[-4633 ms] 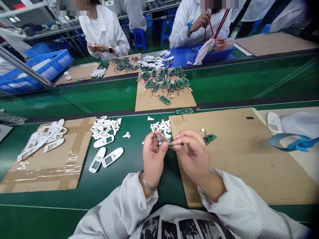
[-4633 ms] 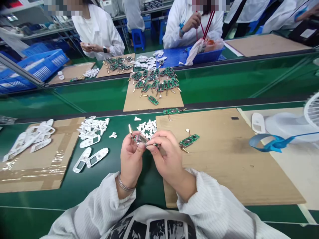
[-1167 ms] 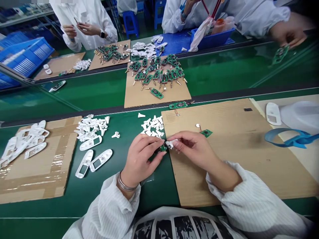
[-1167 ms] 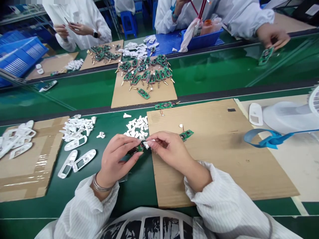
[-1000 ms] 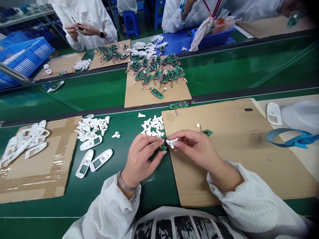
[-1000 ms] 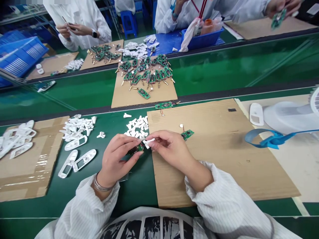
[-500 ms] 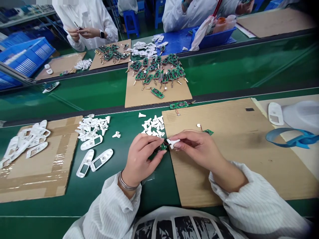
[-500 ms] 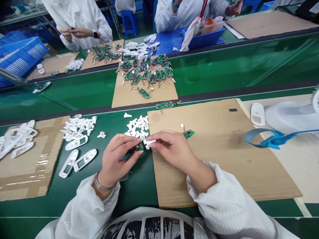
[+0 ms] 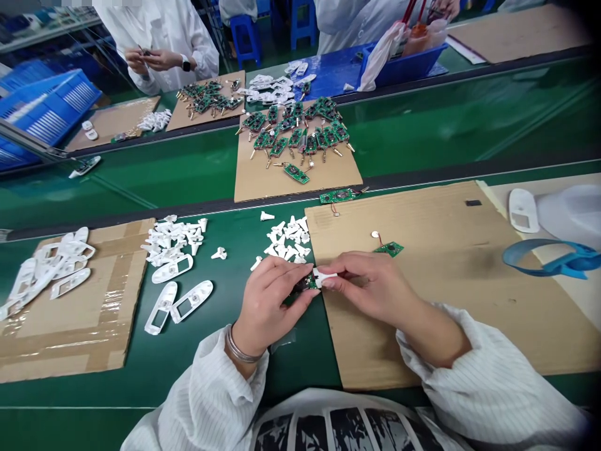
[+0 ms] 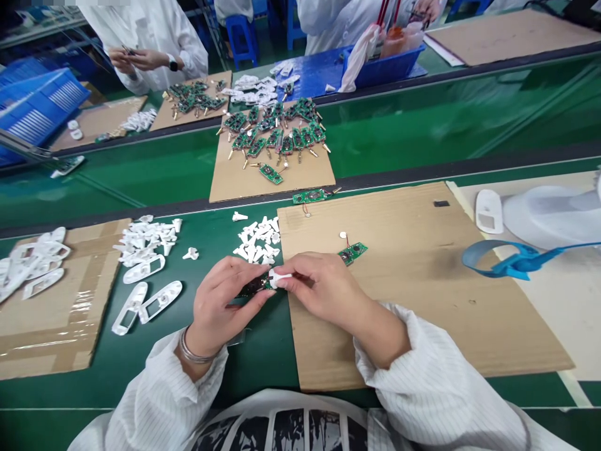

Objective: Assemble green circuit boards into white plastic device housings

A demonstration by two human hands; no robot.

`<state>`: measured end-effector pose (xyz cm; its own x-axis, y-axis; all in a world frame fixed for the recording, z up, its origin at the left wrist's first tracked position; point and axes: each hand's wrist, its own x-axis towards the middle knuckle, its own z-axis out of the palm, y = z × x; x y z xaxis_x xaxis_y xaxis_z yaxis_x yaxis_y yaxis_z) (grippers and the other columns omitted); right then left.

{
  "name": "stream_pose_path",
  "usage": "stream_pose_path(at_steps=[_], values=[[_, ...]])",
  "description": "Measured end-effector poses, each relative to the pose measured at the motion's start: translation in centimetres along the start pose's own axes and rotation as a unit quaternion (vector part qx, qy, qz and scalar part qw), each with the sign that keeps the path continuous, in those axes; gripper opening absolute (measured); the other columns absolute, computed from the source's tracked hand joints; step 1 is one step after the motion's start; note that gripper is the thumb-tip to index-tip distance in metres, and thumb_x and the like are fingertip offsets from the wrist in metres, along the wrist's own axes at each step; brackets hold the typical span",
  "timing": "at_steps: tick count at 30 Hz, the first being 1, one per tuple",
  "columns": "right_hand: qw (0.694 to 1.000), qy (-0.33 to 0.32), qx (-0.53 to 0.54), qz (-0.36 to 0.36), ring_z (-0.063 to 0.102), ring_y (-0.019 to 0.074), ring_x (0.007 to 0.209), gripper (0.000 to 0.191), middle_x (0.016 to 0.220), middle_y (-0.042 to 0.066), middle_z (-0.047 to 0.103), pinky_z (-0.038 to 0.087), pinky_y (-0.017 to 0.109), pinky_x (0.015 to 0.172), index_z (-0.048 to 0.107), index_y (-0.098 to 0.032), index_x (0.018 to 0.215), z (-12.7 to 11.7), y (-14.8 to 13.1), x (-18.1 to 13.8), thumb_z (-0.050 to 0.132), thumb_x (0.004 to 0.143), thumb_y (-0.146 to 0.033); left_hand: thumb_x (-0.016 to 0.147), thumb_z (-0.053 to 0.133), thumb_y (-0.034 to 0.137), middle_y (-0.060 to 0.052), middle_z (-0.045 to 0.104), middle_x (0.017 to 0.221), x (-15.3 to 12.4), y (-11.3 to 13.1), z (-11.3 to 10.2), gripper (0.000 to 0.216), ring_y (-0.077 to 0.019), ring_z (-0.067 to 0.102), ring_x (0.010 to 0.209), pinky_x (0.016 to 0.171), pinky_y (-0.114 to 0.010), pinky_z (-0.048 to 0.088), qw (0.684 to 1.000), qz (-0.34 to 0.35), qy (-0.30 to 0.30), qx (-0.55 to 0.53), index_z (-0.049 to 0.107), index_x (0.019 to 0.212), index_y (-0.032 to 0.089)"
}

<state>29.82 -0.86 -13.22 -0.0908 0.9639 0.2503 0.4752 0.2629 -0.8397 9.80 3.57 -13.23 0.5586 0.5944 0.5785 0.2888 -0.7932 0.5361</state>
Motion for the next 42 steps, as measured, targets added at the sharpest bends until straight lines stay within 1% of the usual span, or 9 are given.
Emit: stream_pose_path(at_steps=[7,12,17,27,30,33,36,39,42], values=[[0.997,-0.007,0.066,0.042,0.069,0.0149,0.061,0.016,0.078,0.004,0.075,0.055,0.025,0.059,0.074,-0.020,0.095,0.7,-0.3,-0.1,0.060,0.090,-0.025,0.080,0.073,0.019,-0.004,0.073,0.088,0.0,0.7,0.3,0.029,-0.0163,0.064,0.078,0.071,-0.032,0.054,0.999,-0.028,0.007,-0.031,0.065,0.108,0.021],[0.996,-0.019,0.056,0.074,0.070,0.0175,0.072,0.026,0.086,0.003,0.076,0.057,0.028,0.069,0.073,-0.023,0.110,1.2,-0.3,-0.1,0.060,0.087,-0.020,0.081,0.073,0.030,-0.007,0.066,0.103,-0.6,0.3,0.6,0.048,-0.0171,0.064,0.088,0.075,-0.032,0.058,0.996,-0.085,0.010,0.008,0.056,0.125,0.024],[0.985,-0.054,0.119,0.113,0.070,0.0166,0.071,0.027,0.092,0.005,0.075,0.058,0.026,0.066,0.075,-0.023,0.108,1.0,0.0,0.0,0.064,0.083,-0.025,0.077,0.077,0.032,-0.008,0.058,0.115,-0.9,-0.1,0.5,0.060,-0.0186,0.065,0.095,0.077,-0.032,0.060,0.998,-0.060,0.034,-0.011,0.052,0.131,0.028],[0.994,-0.054,0.069,0.067,0.068,0.0178,0.064,0.026,0.096,0.008,0.072,0.058,0.030,0.058,0.068,-0.022,0.110,1.6,0.4,-0.3,0.057,0.087,-0.024,0.080,0.073,0.036,-0.010,0.061,0.113,-0.4,-0.2,1.4,0.051,-0.0214,0.062,0.102,0.086,-0.036,0.056,0.997,-0.027,0.053,-0.051,0.056,0.126,0.027],[0.996,-0.030,0.057,0.068,0.067,0.0169,0.057,0.026,0.103,0.011,0.071,0.058,0.033,0.056,0.066,-0.020,0.110,1.2,0.6,-0.5,0.054,0.089,-0.029,0.086,0.065,0.041,-0.014,0.059,0.121,-0.1,-1.0,-0.8,0.048,-0.0250,0.058,0.114,0.091,-0.040,0.053,0.995,-0.070,0.062,-0.038,0.054,0.129,0.023],[0.992,0.017,0.071,0.101,0.066,0.0168,0.054,0.032,0.100,0.012,0.071,0.059,0.035,0.059,0.064,-0.018,0.113,0.4,1.0,-0.5,0.057,0.089,-0.036,0.094,0.053,0.031,-0.012,0.064,0.112,-1.3,-3.0,-5.7,0.026,-0.0240,0.060,0.107,0.090,-0.041,0.052,0.974,-0.170,0.093,0.116,0.062,0.114,0.020],[0.989,0.052,0.080,0.116,0.066,0.0185,0.056,0.038,0.092,0.011,0.072,0.060,0.037,0.061,0.065,-0.017,0.114,-0.2,1.3,-0.5,0.060,0.086,-0.043,0.089,0.056,0.026,-0.011,0.069,0.095,-4.0,-5.0,-10.9,0.015,-0.0259,0.063,0.088,0.082,-0.043,0.051,0.918,-0.269,-0.082,0.278,0.066,0.096,0.018],[0.990,0.050,0.071,0.113,0.067,0.0201,0.060,0.039,0.086,0.010,0.072,0.060,0.037,0.063,0.067,-0.019,0.113,-0.3,1.2,-0.6,0.062,0.086,-0.047,0.076,0.068,0.024,-0.012,0.070,0.088,-6.3,-6.0,-13.2,0.016,-0.0320,0.063,0.085,0.080,-0.047,0.048,0.884,-0.312,-0.150,0.314,0.068,0.092,0.018],[0.991,0.051,0.064,0.103,0.068,0.0207,0.064,0.038,0.084,0.009,0.072,0.060,0.036,0.063,0.068,-0.020,0.112,-0.2,0.9,-0.7,0.062,0.086,-0.046,0.072,0.070,0.022,-0.012,0.069,0.089,-7.1,-6.0,-12.7,0.019,-0.0341,0.061,0.089,0.082,-0.048,0.046,0.879,-0.337,-0.158,0.297,0.069,0.091,0.019]])
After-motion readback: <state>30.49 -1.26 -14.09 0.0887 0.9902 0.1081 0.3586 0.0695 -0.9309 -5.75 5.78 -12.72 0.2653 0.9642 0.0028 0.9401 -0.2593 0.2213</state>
